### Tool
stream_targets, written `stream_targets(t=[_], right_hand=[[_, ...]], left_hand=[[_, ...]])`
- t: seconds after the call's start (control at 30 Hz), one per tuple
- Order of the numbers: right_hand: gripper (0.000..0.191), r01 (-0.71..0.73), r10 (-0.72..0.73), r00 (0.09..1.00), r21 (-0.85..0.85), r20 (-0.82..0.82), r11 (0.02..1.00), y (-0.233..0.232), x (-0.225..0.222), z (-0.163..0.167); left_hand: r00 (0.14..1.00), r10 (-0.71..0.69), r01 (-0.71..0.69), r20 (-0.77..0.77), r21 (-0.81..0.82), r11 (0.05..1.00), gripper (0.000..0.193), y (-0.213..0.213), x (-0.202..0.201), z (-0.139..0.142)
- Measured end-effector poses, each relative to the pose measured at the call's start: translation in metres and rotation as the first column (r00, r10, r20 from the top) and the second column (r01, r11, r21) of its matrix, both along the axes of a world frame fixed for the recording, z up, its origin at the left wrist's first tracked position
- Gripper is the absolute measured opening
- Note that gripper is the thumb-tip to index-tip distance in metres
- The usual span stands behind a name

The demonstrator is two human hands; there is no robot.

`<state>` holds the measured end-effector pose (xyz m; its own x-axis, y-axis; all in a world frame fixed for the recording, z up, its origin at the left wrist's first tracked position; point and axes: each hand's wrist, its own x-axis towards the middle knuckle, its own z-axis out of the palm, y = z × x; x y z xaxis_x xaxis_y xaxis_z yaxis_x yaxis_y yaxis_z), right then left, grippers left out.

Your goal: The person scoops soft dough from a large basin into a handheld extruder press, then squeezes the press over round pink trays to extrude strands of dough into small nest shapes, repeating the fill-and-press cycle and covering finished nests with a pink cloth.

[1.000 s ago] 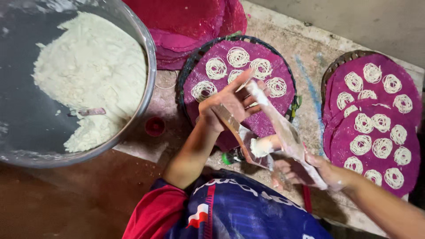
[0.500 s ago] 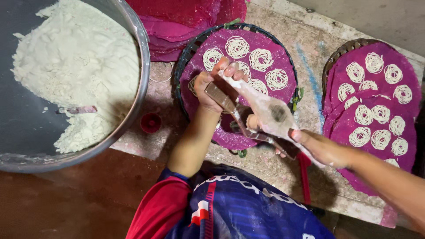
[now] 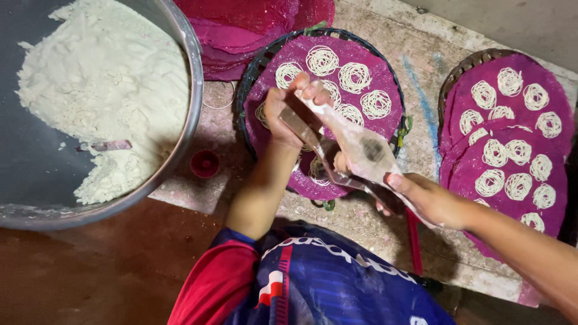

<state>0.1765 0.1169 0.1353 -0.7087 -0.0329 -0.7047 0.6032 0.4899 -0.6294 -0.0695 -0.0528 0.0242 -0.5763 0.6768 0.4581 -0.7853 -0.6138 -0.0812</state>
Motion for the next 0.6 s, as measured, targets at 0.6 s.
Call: stream_targets(t=[0.6], right_hand=[[0.079,0.029,-0.04,0.964,-0.047,-0.261,0.998,0.05,0.008,-0.036]], left_hand=[[0.818,-0.483,-0.123,-0.312,-0.915,0.383,0.056,-0.008,0.006,-0.053]])
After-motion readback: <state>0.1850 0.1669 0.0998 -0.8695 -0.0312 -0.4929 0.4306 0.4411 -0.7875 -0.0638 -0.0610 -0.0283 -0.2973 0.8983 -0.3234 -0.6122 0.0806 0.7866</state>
